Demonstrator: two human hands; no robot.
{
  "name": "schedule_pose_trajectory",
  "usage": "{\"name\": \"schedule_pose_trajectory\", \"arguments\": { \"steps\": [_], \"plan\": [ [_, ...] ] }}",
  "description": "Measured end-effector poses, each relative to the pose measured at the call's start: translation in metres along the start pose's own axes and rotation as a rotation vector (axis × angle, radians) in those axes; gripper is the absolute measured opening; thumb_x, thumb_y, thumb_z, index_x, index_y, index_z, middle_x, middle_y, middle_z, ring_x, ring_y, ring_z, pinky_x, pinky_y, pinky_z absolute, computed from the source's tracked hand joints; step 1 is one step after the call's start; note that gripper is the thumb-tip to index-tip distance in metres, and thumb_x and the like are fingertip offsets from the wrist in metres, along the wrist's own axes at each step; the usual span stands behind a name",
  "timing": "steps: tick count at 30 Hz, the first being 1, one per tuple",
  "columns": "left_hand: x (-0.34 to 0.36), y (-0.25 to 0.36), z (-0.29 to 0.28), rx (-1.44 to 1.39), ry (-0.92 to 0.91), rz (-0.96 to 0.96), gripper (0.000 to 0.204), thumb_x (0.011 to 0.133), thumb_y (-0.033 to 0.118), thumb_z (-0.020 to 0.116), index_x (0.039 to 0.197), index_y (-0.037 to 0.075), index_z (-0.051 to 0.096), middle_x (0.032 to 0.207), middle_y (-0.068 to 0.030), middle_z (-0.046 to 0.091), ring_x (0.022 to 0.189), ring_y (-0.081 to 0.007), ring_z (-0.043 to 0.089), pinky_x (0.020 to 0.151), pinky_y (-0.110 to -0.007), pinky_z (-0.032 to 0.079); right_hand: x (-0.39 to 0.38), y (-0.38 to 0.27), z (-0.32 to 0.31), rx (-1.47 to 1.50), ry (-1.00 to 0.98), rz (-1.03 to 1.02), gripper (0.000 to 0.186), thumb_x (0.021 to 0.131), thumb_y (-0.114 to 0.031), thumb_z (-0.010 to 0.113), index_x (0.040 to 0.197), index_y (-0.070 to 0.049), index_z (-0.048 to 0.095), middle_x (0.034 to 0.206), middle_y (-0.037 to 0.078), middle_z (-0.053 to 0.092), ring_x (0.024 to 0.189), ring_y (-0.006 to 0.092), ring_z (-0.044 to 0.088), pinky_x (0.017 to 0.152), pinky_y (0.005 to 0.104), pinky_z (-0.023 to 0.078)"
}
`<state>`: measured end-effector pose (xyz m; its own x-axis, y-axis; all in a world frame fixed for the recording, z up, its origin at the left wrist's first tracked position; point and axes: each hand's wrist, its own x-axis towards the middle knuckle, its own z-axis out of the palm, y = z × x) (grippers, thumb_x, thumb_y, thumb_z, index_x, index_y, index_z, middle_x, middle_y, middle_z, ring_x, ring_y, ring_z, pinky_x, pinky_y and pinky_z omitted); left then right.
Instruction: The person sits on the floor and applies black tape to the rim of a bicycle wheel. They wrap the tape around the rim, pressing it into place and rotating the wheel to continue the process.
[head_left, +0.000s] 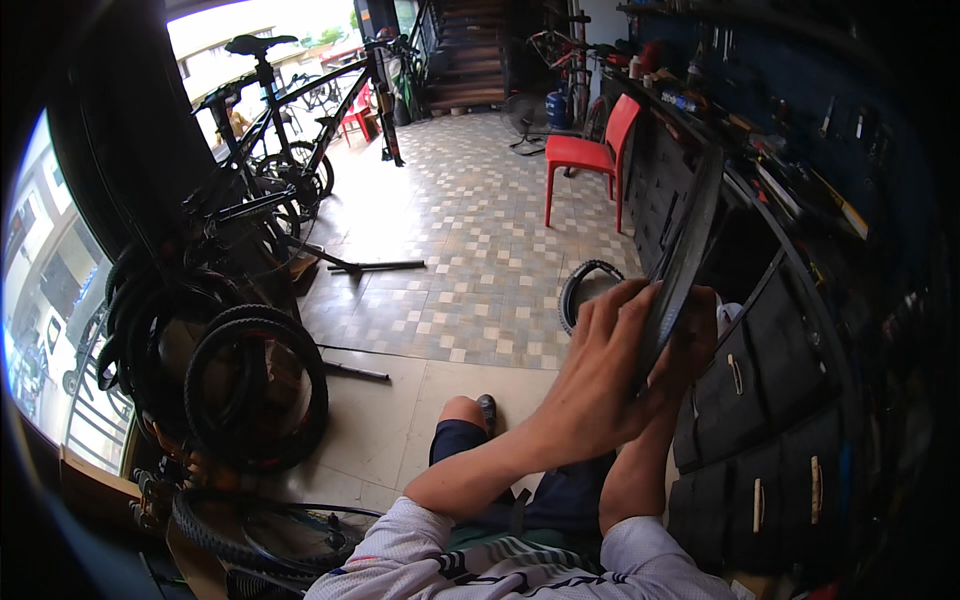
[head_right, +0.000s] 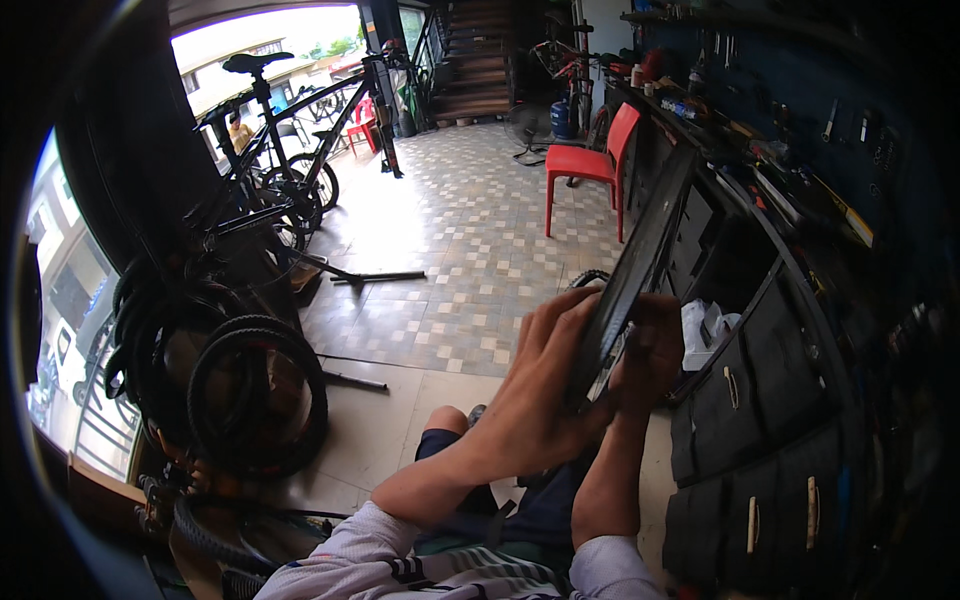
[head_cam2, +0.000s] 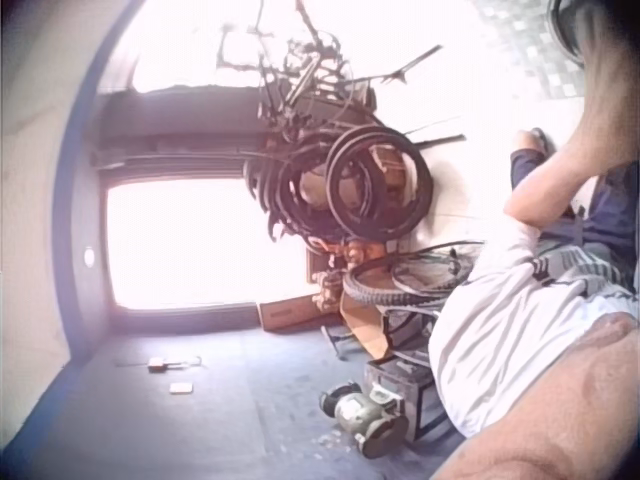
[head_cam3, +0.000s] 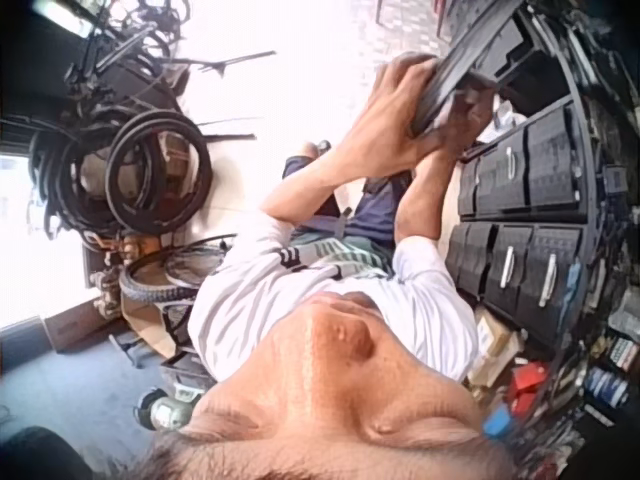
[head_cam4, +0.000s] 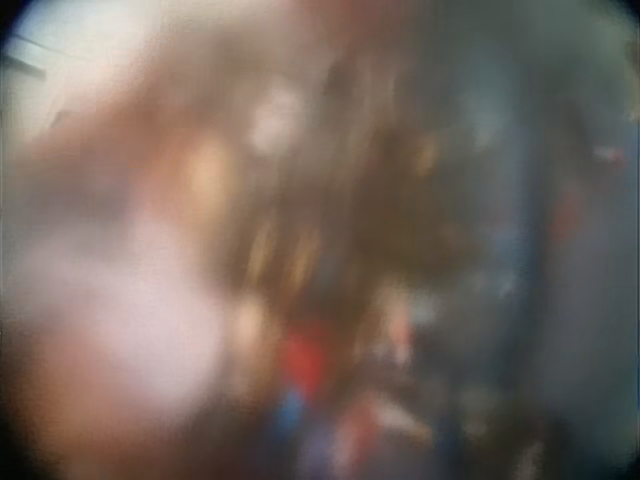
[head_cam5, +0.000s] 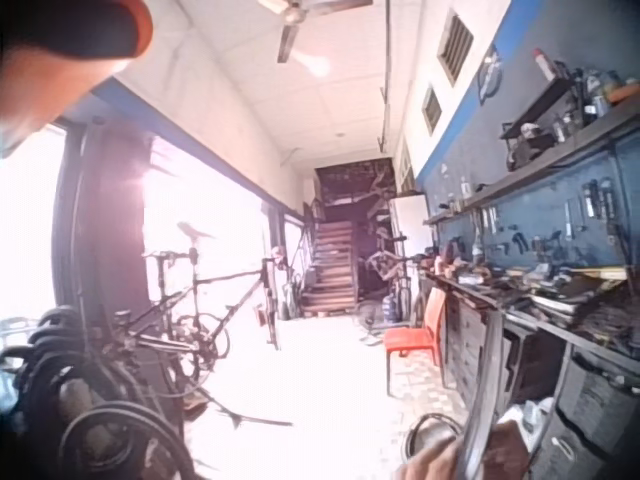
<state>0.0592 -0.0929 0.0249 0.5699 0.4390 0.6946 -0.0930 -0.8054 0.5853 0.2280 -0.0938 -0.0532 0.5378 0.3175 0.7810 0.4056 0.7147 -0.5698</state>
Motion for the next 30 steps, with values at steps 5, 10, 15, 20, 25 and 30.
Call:
{"name": "schedule_pose_trajectory", "arguments": {
  "steps": [5,10,15,20,25,30],
  "plan": [
    [0.003,-0.033,-0.036,-0.273,-0.022,-0.117,0.069,0.076,-0.004,0.063,0.144,-0.006,0.050,0.140,-0.0164,0.054,0.130,-0.0271,0.055,0.110,-0.038,0.043,0.012,-0.010,0.022,-0.127,-0.264,0.144,0.016,0.099,-0.020,0.069,0.104,-0.005,0.069,0.083,0.004,0.063,0.076,0.0126,0.058,0.068,0.0290,0.046],
    [0.005,-0.063,-0.053,-0.457,-0.011,-0.213,0.069,0.072,-0.006,0.060,0.140,-0.007,0.054,0.131,-0.0137,0.059,0.123,-0.0191,0.056,0.103,-0.028,0.041,0.017,-0.030,0.050,-0.390,-0.303,-0.208,0.041,0.086,-0.021,0.083,0.121,-0.008,0.068,0.088,0.008,0.062,0.075,0.0232,0.061,0.065,0.0359,0.049],
    [0.010,-0.069,-0.055,-0.539,-0.021,-0.200,0.071,0.071,-0.005,0.058,0.142,-0.005,0.056,0.140,-0.0130,0.059,0.131,-0.0208,0.054,0.110,-0.036,0.043,0.018,-0.011,0.043,-0.412,-0.381,-0.187,0.033,0.091,-0.011,0.075,0.124,-0.007,0.068,0.085,0.011,0.064,0.076,0.0300,0.064,0.068,0.0384,0.050],
    [0.009,-0.077,-0.059,-0.520,0.031,-0.216,0.066,0.073,-0.009,0.056,0.139,-0.010,0.054,0.126,-0.0150,0.068,0.122,-0.0203,0.062,0.104,-0.032,0.047,0.016,-0.013,0.055,-0.199,-0.307,0.085,0.042,0.091,-0.022,0.079,0.126,-0.006,0.063,0.084,0.010,0.068,0.077,0.0260,0.068,0.066,0.0371,0.052],
    [0.012,-0.080,-0.058,-0.431,0.035,-0.210,0.065,0.070,-0.006,0.058,0.135,-0.010,0.059,0.128,-0.0166,0.065,0.126,-0.0226,0.057,0.108,-0.034,0.042,0.013,0.007,0.051,-0.332,-0.288,-0.261,0.045,0.087,-0.015,0.084,0.124,-0.004,0.060,0.093,0.009,0.071,0.084,0.0149,0.072,0.071,0.0286,0.055],
    [0.015,-0.080,-0.060,-0.337,0.019,-0.137,0.071,0.063,0.004,0.063,0.134,-0.008,0.061,0.132,-0.0167,0.060,0.130,-0.0271,0.052,0.113,-0.036,0.036,0.019,0.004,0.060,-0.065,-0.148,0.119,0.018,0.093,-0.011,0.078,0.106,-0.004,0.067,0.079,0.006,0.073,0.073,0.0105,0.070,0.066,0.0254,0.052]
  ]
}}
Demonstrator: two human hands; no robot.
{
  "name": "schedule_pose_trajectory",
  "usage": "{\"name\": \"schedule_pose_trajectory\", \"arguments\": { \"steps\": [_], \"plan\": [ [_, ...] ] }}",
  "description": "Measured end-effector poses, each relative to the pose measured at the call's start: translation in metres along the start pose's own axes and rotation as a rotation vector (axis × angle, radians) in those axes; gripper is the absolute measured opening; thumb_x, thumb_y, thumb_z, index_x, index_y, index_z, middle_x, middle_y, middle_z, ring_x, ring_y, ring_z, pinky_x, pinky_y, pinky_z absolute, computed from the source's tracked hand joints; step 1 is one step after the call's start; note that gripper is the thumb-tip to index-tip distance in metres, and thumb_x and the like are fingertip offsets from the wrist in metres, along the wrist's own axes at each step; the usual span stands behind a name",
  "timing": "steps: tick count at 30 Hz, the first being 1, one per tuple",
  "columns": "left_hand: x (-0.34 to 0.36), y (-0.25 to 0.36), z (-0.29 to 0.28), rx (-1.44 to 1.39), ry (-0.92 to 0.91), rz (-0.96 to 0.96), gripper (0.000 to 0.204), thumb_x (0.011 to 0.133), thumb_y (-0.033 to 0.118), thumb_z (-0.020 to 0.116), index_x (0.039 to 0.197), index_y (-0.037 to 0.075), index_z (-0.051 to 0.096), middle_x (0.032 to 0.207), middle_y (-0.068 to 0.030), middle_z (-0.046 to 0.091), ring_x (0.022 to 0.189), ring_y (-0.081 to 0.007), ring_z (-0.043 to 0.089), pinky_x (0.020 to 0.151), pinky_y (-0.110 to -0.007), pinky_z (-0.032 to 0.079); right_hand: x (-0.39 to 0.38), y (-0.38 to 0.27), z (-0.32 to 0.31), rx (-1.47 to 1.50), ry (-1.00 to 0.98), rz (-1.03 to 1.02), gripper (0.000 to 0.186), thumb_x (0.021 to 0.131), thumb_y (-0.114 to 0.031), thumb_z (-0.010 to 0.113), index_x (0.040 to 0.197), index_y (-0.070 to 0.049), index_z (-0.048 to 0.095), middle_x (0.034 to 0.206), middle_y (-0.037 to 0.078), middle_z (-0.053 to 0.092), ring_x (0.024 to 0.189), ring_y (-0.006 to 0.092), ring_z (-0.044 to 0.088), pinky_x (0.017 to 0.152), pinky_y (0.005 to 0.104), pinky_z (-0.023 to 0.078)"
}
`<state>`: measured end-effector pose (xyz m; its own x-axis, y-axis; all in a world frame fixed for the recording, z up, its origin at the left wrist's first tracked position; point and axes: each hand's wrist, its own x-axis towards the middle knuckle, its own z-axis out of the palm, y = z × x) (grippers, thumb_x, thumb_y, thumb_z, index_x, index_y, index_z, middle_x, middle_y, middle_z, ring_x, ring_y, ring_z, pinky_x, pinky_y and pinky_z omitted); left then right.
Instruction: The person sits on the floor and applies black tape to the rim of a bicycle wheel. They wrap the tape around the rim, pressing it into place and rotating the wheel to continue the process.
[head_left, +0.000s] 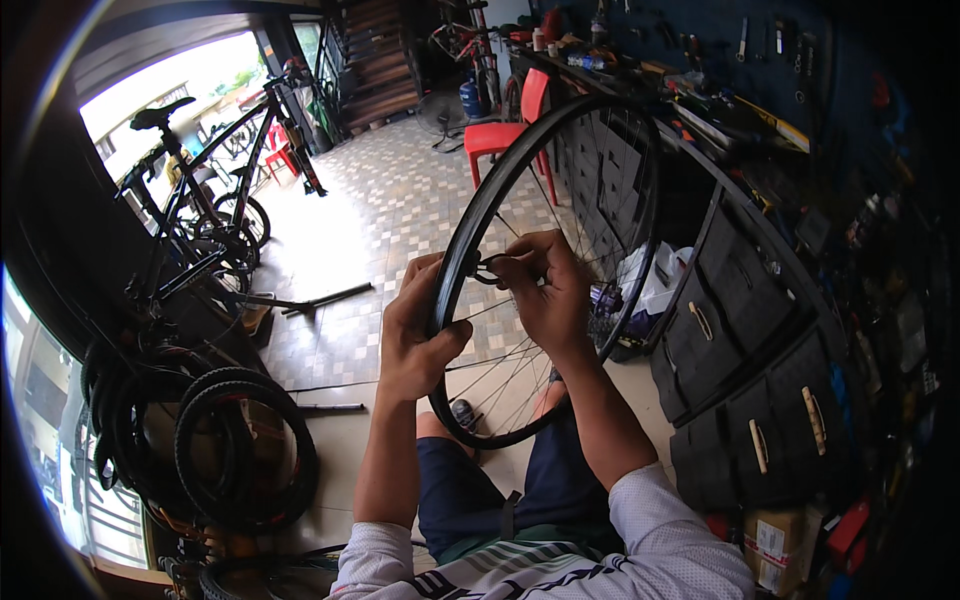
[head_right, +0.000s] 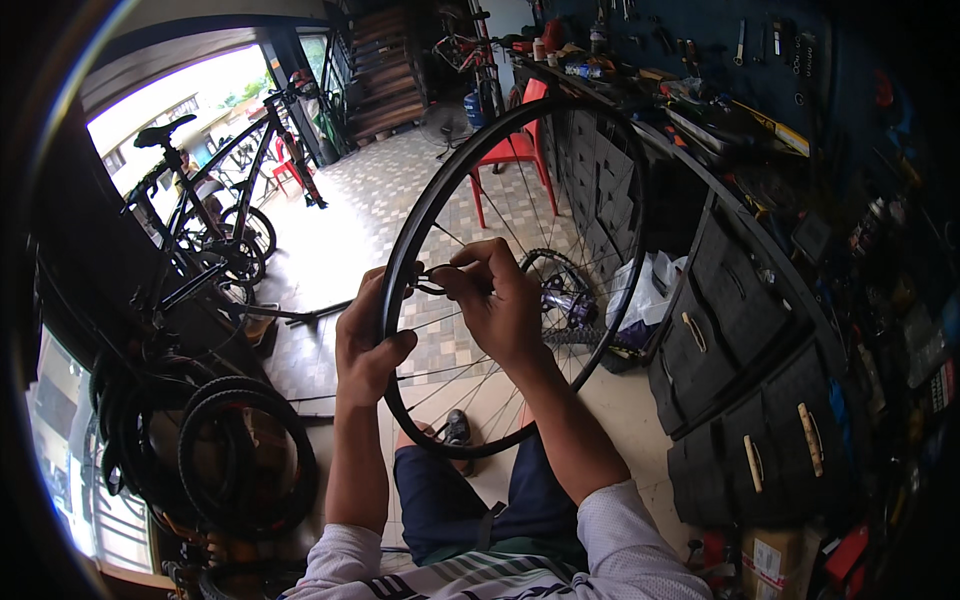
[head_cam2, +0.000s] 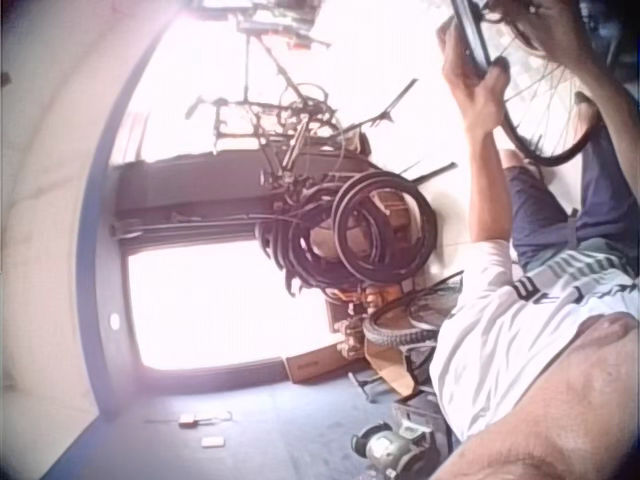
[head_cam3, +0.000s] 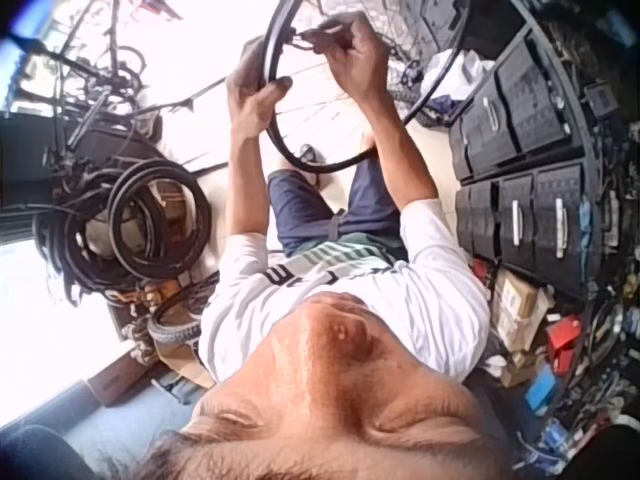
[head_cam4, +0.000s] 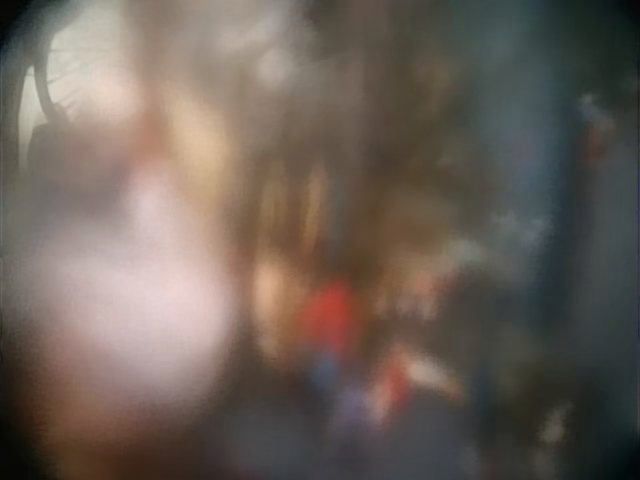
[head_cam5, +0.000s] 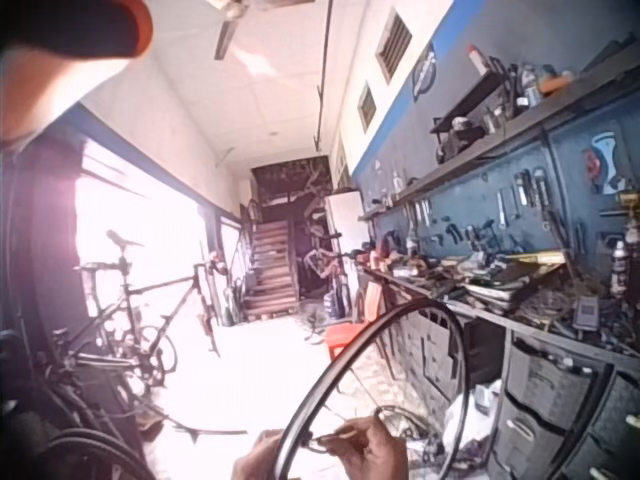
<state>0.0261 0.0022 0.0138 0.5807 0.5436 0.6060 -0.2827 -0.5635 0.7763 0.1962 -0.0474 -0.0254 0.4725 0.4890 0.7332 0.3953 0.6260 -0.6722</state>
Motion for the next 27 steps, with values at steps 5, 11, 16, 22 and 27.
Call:
{"name": "schedule_pose_trajectory", "arguments": {
  "steps": [5,11,16,22,27],
  "plan": [
    [0.004,-0.007,-0.003,-0.093,-0.026,0.023,0.073,0.064,0.003,0.062,0.136,-0.009,0.059,0.134,-0.0176,0.060,0.131,-0.0264,0.054,0.114,-0.037,0.037,0.008,-0.003,-0.008,-0.134,-0.132,-0.129,0.020,0.087,-0.019,0.084,0.095,-0.005,0.073,0.074,0.006,0.070,0.063,0.0120,0.065,0.059,0.0291,0.050],
    [0.001,-0.016,-0.007,-0.197,-0.010,-0.060,0.069,0.071,-0.007,0.058,0.140,-0.012,0.054,0.138,-0.0189,0.063,0.130,-0.0248,0.058,0.113,-0.037,0.041,-0.005,-0.001,-0.002,-0.214,-0.157,-0.110,0.049,0.083,-0.021,0.087,0.123,-0.005,0.063,0.091,0.010,0.069,0.070,0.0205,0.064,0.062,0.0328,0.051],
    [0.001,-0.014,-0.005,-0.159,0.011,-0.025,0.070,0.068,-0.004,0.060,0.136,-0.013,0.057,0.130,-0.0187,0.064,0.126,-0.0262,0.059,0.111,-0.037,0.040,0.000,0.005,-0.006,-0.166,-0.155,-0.202,0.036,0.090,-0.012,0.080,0.120,-0.004,0.061,0.084,0.009,0.072,0.071,0.0157,0.069,0.063,0.0282,0.052],
    [0.009,-0.017,-0.008,-0.037,-0.028,0.034,0.070,0.064,0.005,0.064,0.132,-0.011,0.061,0.130,-0.0168,0.060,0.128,-0.0266,0.053,0.109,-0.035,0.038,0.011,0.005,0.003,-0.044,-0.018,0.085,0.019,0.092,-0.014,0.080,0.097,-0.002,0.067,0.070,0.004,0.070,0.062,0.0074,0.064,0.058,0.0239,0.048],
    [0.012,-0.036,-0.021,-0.196,-0.023,-0.058,0.070,0.070,0.000,0.062,0.139,-0.009,0.057,0.134,-0.0152,0.065,0.129,-0.0231,0.058,0.115,-0.037,0.038,0.013,0.001,0.004,-0.162,-0.201,-0.075,0.024,0.089,-0.021,0.084,0.100,-0.004,0.071,0.076,0.006,0.068,0.063,0.0120,0.061,0.058,0.0299,0.049]
  ]
}}
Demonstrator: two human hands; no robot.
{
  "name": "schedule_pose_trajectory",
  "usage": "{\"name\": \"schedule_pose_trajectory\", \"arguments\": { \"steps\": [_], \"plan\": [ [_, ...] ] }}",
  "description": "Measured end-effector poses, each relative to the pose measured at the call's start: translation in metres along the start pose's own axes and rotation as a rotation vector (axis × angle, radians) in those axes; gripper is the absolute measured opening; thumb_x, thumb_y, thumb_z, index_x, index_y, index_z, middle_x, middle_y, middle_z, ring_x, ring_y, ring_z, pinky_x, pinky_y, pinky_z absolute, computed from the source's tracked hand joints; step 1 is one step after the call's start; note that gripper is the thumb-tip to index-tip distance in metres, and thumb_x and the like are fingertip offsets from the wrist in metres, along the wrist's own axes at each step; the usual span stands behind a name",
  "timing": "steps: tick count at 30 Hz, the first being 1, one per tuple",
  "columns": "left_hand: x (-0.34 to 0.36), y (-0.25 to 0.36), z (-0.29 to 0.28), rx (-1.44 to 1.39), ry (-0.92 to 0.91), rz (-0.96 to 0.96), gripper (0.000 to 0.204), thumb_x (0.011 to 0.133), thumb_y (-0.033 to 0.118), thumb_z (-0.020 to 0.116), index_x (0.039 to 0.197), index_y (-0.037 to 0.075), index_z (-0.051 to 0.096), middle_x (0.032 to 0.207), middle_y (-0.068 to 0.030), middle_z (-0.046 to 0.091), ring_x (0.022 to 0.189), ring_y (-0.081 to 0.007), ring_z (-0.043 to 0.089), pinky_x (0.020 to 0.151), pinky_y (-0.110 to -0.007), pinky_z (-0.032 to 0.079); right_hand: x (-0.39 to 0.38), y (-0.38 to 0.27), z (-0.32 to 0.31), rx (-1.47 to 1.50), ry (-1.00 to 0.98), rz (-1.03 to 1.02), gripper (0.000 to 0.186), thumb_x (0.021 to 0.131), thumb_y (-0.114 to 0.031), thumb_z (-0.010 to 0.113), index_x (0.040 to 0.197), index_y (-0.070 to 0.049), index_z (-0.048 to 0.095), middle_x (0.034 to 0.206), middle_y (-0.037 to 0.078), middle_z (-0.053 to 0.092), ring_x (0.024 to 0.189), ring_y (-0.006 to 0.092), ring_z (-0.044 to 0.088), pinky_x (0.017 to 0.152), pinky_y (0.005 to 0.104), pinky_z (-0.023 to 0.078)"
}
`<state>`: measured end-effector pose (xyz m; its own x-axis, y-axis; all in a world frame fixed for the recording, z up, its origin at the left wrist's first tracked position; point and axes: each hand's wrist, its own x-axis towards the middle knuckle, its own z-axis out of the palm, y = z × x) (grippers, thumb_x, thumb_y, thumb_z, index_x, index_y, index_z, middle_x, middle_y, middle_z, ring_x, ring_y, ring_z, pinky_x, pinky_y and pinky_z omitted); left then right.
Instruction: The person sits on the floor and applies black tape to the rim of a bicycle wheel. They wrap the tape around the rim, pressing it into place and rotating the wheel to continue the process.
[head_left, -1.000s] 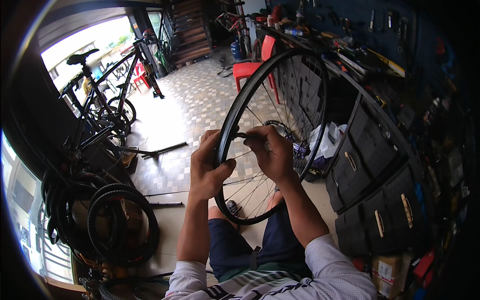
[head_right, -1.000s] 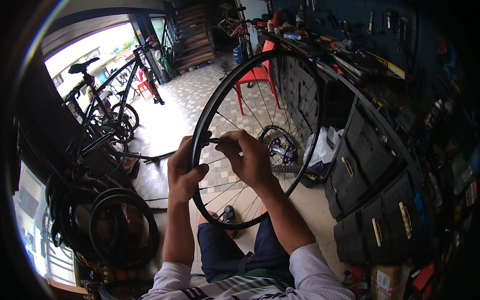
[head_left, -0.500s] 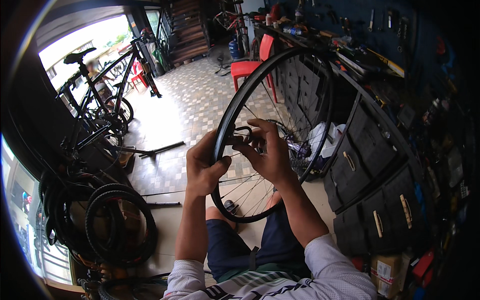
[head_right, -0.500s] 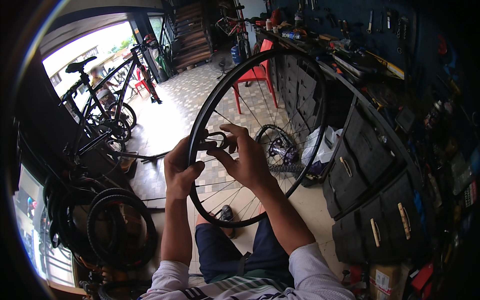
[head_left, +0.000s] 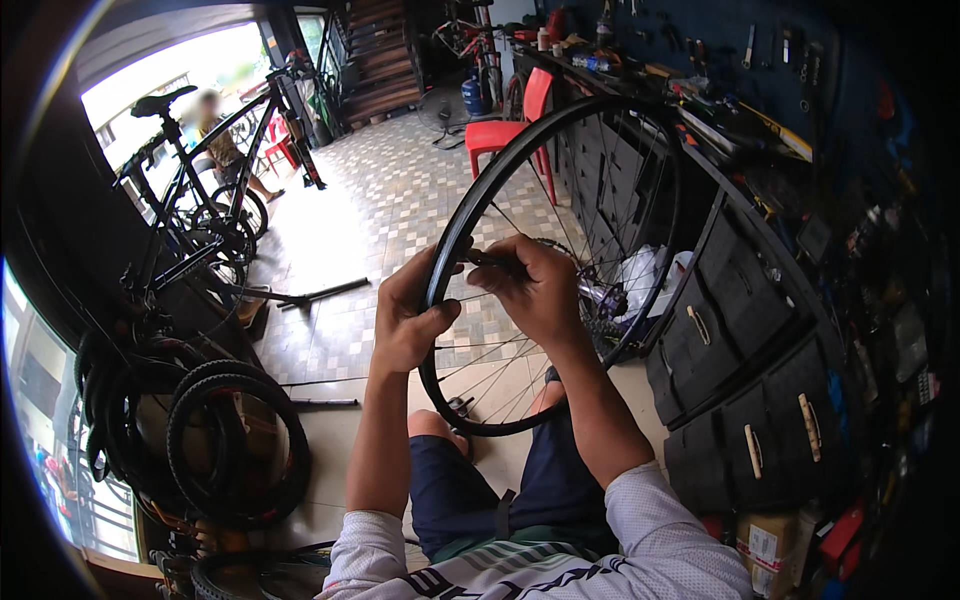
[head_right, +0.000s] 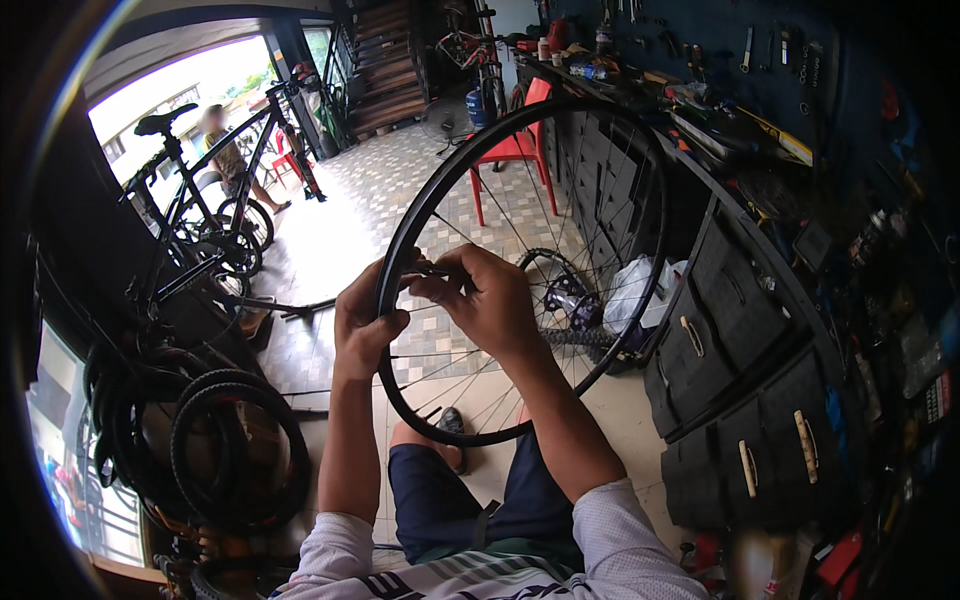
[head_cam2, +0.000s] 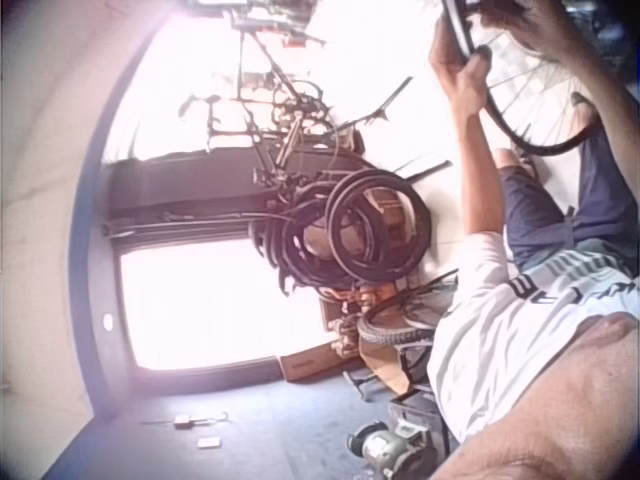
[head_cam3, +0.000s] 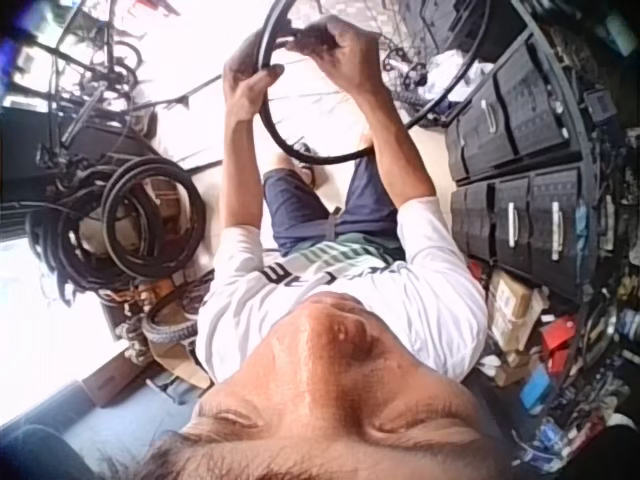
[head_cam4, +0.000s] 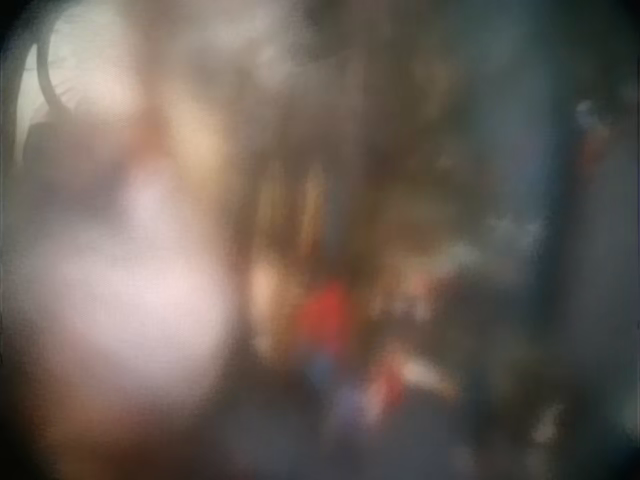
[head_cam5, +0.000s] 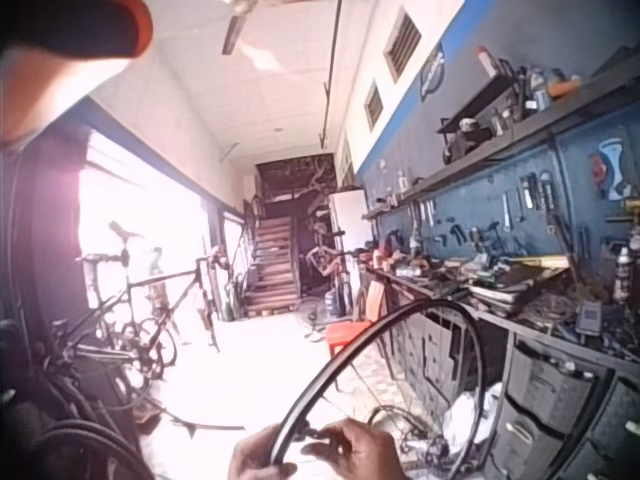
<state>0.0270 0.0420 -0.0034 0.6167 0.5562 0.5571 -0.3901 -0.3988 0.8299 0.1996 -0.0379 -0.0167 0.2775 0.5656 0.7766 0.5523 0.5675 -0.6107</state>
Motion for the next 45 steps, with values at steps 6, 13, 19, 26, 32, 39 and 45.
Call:
{"name": "schedule_pose_trajectory", "arguments": {
  "steps": [6,13,19,26,32,39,45],
  "plan": [
    [0.004,-0.001,0.012,0.025,0.081,-0.011,0.077,0.065,0.020,0.067,0.136,-0.010,0.059,0.128,-0.0168,0.067,0.123,-0.0267,0.062,0.109,-0.040,0.045,-0.006,0.017,0.006,-0.076,0.087,-0.168,0.033,0.091,-0.014,0.080,0.117,-0.004,0.063,0.088,0.010,0.071,0.068,0.0176,0.065,0.061,0.0326,0.051],
    [0.007,-0.002,0.007,0.070,-0.012,0.093,0.074,0.066,0.006,0.065,0.138,-0.007,0.059,0.139,-0.0159,0.056,0.133,-0.0244,0.051,0.110,-0.036,0.041,0.006,0.006,0.009,0.077,0.241,0.135,0.018,0.100,-0.020,0.071,0.094,-0.004,0.066,0.059,0.004,0.061,0.053,0.0087,0.055,0.051,0.0275,0.041],
    [0.003,0.001,0.005,-0.035,-0.017,0.008,0.072,0.069,-0.005,0.060,0.141,-0.010,0.055,0.131,-0.0155,0.066,0.122,-0.0227,0.062,0.111,-0.036,0.042,-0.003,-0.002,0.000,-0.049,0.027,-0.014,0.036,0.087,-0.026,0.085,0.111,-0.004,0.067,0.077,0.006,0.067,0.061,0.0160,0.059,0.057,0.0310,0.047],
    [0.002,0.005,0.009,0.170,0.005,0.049,0.081,0.062,0.018,0.065,0.138,-0.010,0.058,0.135,-0.0186,0.062,0.123,-0.0263,0.059,0.109,-0.039,0.042,-0.005,0.015,0.005,0.157,0.186,0.073,0.031,0.094,-0.016,0.078,0.117,-0.004,0.062,0.072,0.008,0.068,0.064,0.0145,0.067,0.058,0.0295,0.050],
    [-0.001,0.005,0.004,0.042,-0.053,0.062,0.073,0.067,0.006,0.065,0.138,-0.008,0.059,0.138,-0.0170,0.061,0.133,-0.0247,0.053,0.116,-0.037,0.035,-0.007,0.002,0.002,-0.020,0.087,-0.007,0.023,0.090,-0.021,0.082,0.096,-0.004,0.069,0.074,0.004,0.067,0.062,0.0092,0.058,0.057,0.0269,0.045],
    [-0.008,0.003,0.007,-0.026,0.019,0.038,0.075,0.070,0.007,0.065,0.142,-0.010,0.054,0.128,-0.0171,0.068,0.121,-0.0230,0.063,0.111,-0.036,0.041,-0.018,0.012,0.006,-0.079,0.123,-0.169,0.040,0.089,-0.015,0.082,0.121,-0.005,0.059,0.089,0.009,0.073,0.072,0.0185,0.070,0.063,0.0306,0.052],
    [-0.014,0.007,0.006,0.080,0.062,-0.055,0.077,0.066,0.013,0.068,0.139,-0.009,0.058,0.134,-0.0153,0.065,0.124,-0.0240,0.059,0.111,-0.036,0.039,-0.014,0.009,0.008,0.139,0.139,0.006,0.023,0.095,-0.012,0.076,0.112,-0.005,0.061,0.074,0.004,0.070,0.063,0.0090,0.064,0.055,0.0249,0.046]
  ]
}}
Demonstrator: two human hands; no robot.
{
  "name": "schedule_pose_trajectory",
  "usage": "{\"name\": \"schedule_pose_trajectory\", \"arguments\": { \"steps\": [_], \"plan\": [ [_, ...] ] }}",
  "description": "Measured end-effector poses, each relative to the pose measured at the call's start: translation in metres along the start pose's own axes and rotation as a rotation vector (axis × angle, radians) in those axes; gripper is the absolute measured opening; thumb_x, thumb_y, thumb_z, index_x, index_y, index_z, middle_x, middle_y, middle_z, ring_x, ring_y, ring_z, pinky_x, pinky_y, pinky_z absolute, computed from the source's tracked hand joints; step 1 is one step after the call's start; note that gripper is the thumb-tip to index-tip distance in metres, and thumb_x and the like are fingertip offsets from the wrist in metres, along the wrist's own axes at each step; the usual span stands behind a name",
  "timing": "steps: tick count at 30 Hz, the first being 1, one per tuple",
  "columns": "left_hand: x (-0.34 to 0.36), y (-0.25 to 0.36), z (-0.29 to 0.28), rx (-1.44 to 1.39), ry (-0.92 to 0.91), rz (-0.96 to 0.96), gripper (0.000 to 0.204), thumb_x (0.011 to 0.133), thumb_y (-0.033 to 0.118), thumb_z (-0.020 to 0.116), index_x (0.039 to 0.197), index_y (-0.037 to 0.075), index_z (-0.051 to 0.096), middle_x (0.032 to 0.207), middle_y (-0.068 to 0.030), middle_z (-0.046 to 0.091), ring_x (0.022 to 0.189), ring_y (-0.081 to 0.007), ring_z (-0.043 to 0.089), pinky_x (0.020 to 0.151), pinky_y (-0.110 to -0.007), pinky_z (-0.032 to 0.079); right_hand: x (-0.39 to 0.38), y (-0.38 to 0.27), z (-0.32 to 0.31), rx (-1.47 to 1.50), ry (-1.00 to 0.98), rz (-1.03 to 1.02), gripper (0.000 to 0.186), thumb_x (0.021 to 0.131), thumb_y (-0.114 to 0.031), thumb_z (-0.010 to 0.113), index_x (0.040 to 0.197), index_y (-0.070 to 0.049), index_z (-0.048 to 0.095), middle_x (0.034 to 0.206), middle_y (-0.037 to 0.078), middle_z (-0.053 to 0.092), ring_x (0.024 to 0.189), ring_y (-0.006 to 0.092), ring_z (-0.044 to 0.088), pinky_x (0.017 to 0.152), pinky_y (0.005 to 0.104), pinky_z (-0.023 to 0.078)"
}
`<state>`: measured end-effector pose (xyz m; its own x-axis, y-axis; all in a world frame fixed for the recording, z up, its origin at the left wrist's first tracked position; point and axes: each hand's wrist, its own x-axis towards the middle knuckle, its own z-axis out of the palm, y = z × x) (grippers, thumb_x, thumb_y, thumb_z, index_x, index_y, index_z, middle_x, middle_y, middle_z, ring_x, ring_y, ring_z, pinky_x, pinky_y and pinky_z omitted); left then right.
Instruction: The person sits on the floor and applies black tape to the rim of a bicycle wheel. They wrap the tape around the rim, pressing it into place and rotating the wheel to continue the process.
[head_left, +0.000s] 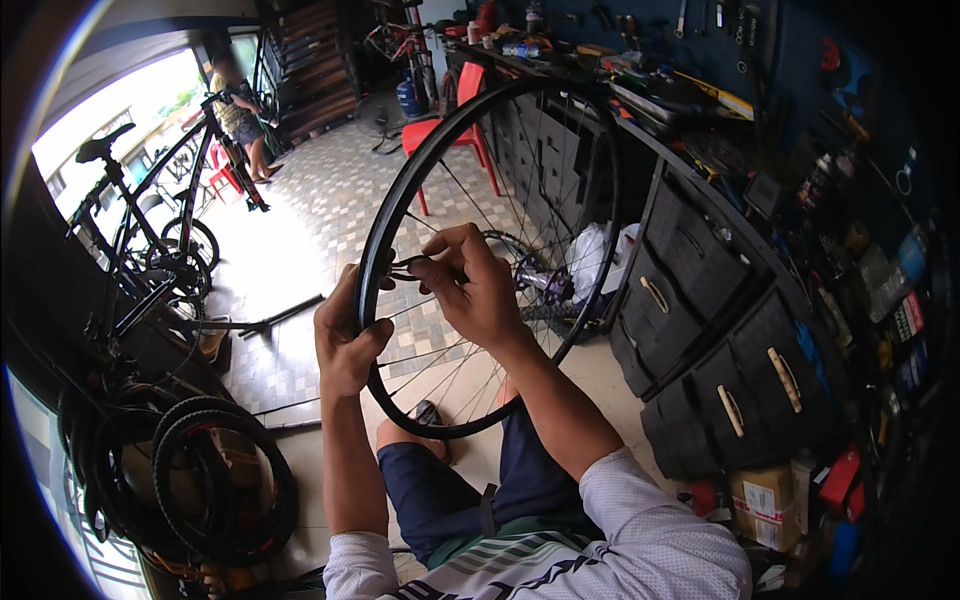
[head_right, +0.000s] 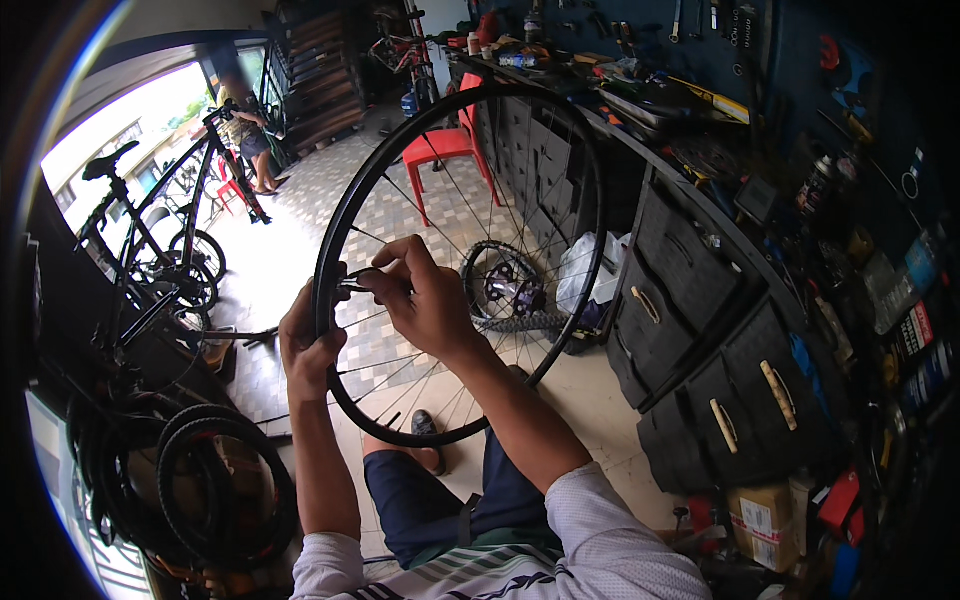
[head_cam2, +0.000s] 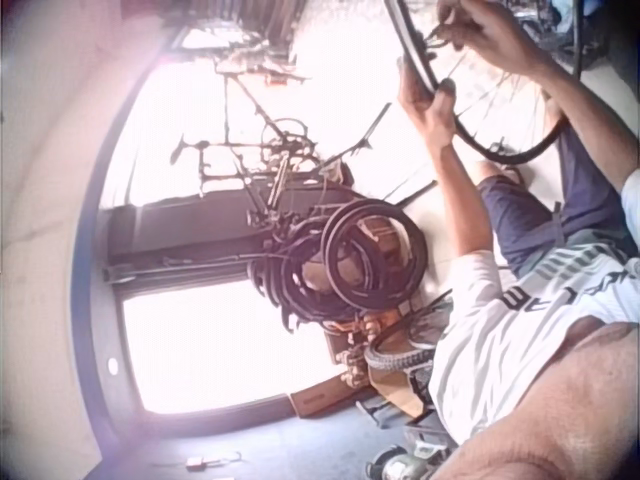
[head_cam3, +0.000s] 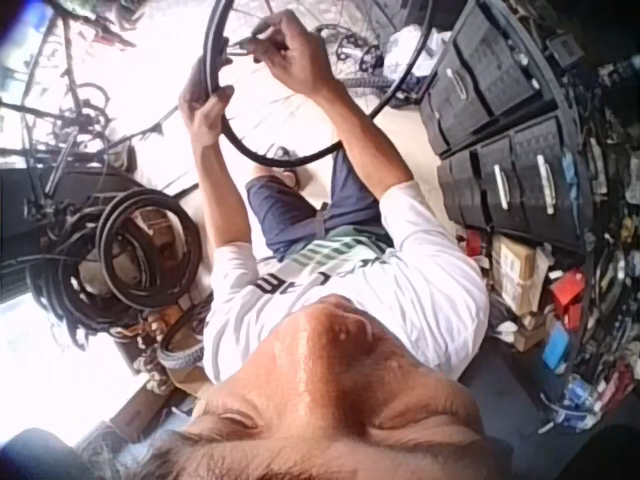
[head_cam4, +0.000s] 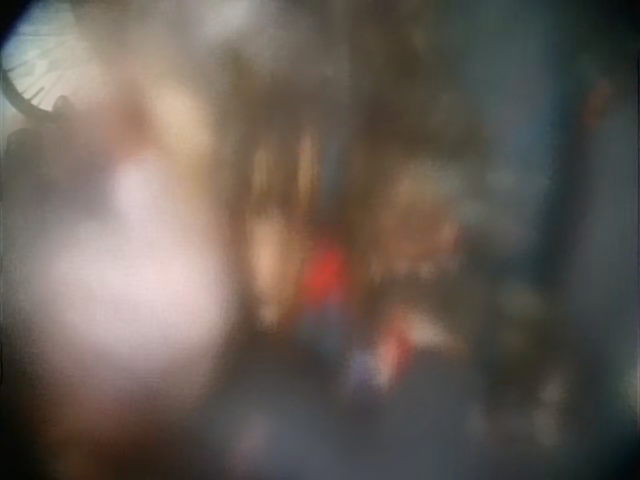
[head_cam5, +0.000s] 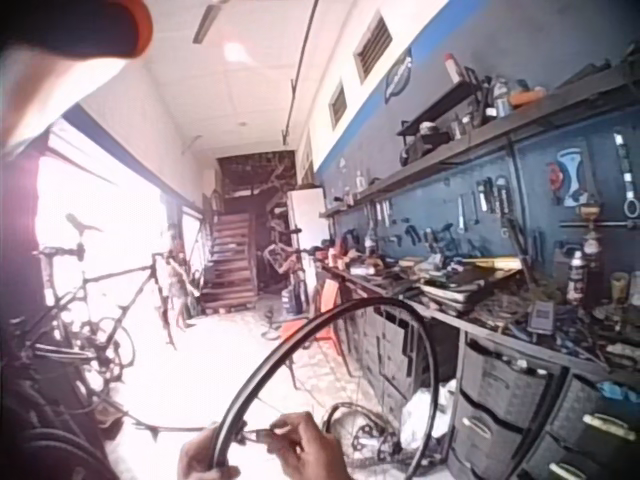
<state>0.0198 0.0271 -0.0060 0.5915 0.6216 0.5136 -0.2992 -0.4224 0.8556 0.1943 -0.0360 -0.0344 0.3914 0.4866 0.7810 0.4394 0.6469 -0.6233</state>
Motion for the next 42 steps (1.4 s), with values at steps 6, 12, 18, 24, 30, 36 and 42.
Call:
{"name": "schedule_pose_trajectory", "arguments": {
  "steps": [6,12,18,24,30,36,42],
  "plan": [
    [0.006,-0.006,0.002,-0.043,-0.048,0.151,0.077,0.067,0.014,0.069,0.139,-0.009,0.058,0.137,-0.0165,0.063,0.130,-0.0257,0.056,0.115,-0.039,0.036,0.006,-0.013,-0.003,-0.178,-0.085,0.044,0.026,0.091,-0.025,0.081,0.089,-0.005,0.066,0.064,0.005,0.065,0.058,0.0159,0.063,0.054,0.0300,0.047],
    [0.001,-0.004,-0.001,-0.053,-0.027,0.083,0.074,0.069,0.005,0.065,0.140,-0.011,0.055,0.132,-0.0187,0.066,0.124,-0.0245,0.062,0.111,-0.036,0.041,0.001,-0.012,0.000,-0.221,-0.098,-0.150,0.036,0.088,-0.021,0.083,0.114,-0.005,0.065,0.091,0.008,0.072,0.074,0.0157,0.071,0.063,0.0300,0.053],
    [-0.004,0.003,0.003,0.018,0.013,0.033,0.074,0.066,0.011,0.066,0.137,-0.011,0.059,0.121,-0.0152,0.066,0.115,-0.0234,0.061,0.104,-0.034,0.042,-0.001,-0.005,0.001,-0.088,-0.017,-0.059,0.039,0.095,-0.017,0.077,0.125,-0.005,0.055,0.078,0.008,0.071,0.068,0.0135,0.070,0.062,0.0276,0.052],
    [-0.006,-0.002,-0.004,0.078,-0.003,0.039,0.075,0.064,0.015,0.067,0.134,-0.011,0.060,0.123,-0.0149,0.061,0.122,-0.0241,0.055,0.107,-0.034,0.037,0.000,-0.011,0.006,-0.095,0.004,-0.044,0.022,0.094,-0.024,0.078,0.094,-0.005,0.066,0.068,0.006,0.067,0.061,0.0162,0.068,0.054,0.0299,0.048],
    [-0.006,-0.010,-0.004,0.016,0.009,0.130,0.073,0.067,0.016,0.068,0.135,-0.011,0.060,0.129,-0.0167,0.060,0.124,-0.0257,0.054,0.111,-0.037,0.036,0.005,-0.021,0.001,-0.160,-0.142,-0.010,0.028,0.096,-0.035,0.074,0.090,-0.008,0.074,0.069,0.007,0.067,0.061,0.0222,0.067,0.056,0.0343,0.047],
    [0.009,-0.009,-0.009,-0.106,-0.056,0.269,0.061,0.102,0.035,0.056,0.141,-0.011,0.054,0.143,-0.0232,0.055,0.135,-0.0296,0.050,0.110,-0.040,0.040,0.001,-0.023,-0.007,-0.018,-0.132,-0.009,0.013,0.099,-0.015,0.070,0.097,-0.002,0.072,0.075,0.004,0.069,0.066,0.0095,0.062,0.061,0.0269,0.048],
    [0.079,0.050,0.009,0.640,-0.117,0.480,0.080,0.086,-0.008,0.065,0.158,0.019,0.043,0.157,-0.0160,0.045,0.143,-0.0336,0.046,0.109,-0.044,0.046,-0.013,-0.035,-0.022,0.122,-0.193,0.009,0.013,0.096,-0.008,0.071,0.108,-0.003,0.070,0.091,0.009,0.073,0.079,0.0136,0.071,0.070,0.0290,0.055]
  ]
}}
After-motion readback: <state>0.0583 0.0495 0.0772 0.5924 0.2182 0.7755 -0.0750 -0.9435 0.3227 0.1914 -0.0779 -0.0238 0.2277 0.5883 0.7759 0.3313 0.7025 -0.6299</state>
